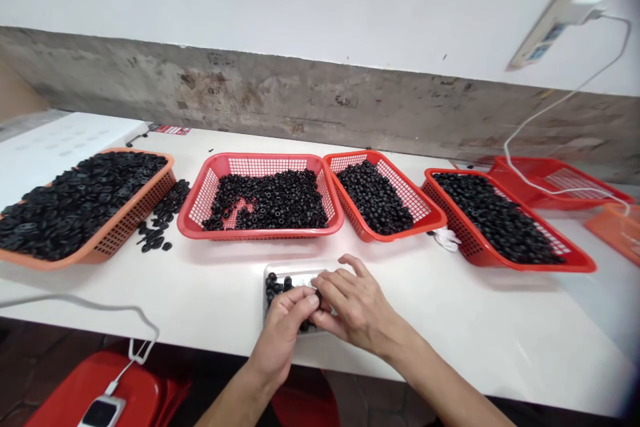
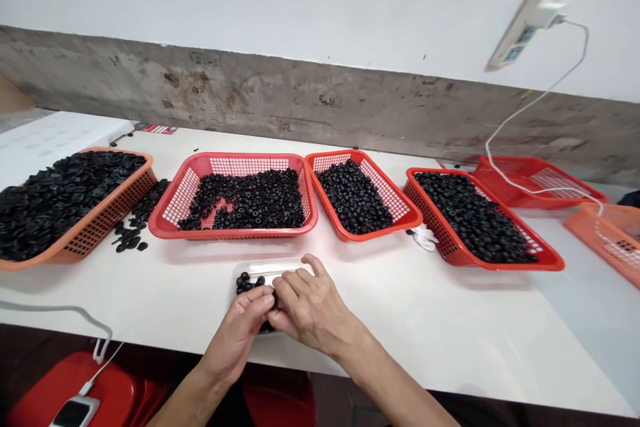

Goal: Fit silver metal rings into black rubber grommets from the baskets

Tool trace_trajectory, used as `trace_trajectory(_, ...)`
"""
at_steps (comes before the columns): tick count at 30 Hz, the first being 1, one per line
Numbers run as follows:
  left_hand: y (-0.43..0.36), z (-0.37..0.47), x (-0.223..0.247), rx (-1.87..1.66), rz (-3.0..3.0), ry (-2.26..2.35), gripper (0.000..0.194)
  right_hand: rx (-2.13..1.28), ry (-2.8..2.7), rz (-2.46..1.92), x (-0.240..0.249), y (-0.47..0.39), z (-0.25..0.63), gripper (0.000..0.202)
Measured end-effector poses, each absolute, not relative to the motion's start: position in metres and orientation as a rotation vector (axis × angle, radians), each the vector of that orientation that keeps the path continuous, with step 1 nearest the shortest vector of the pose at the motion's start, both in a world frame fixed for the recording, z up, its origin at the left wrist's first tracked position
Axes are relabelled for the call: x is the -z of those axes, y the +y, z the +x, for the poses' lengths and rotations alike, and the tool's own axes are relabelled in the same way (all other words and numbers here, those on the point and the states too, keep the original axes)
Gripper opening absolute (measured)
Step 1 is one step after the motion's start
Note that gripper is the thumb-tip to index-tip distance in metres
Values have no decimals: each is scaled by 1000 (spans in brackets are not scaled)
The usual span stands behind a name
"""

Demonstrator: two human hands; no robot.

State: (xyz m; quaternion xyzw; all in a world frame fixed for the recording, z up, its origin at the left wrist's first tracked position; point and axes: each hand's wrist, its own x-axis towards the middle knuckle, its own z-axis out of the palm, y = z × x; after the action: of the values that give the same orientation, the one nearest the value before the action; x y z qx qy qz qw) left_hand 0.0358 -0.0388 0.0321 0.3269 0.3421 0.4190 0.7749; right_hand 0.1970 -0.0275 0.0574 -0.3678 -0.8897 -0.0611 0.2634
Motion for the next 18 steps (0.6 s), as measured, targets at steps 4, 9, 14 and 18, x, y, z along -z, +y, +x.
trace_trajectory(4, -38, 34, -29, -925, 810, 776, 20, 133, -2453, -1039, -59, -29, 194, 21)
trace_trajectory(9, -37, 31, -30, -906, 886, 778, 20, 164, -2458, -1016, -56, -28, 196, 16)
trace_trajectory(14, -37, 24, -34, -789, 933, 716, 25, 162, -2453, -1026, -58, -28, 200, 12)
trace_trajectory(18, -40, 22, -35, -782, 961, 712, 27, 216, -2500, -981, -60, -29, 202, 16)
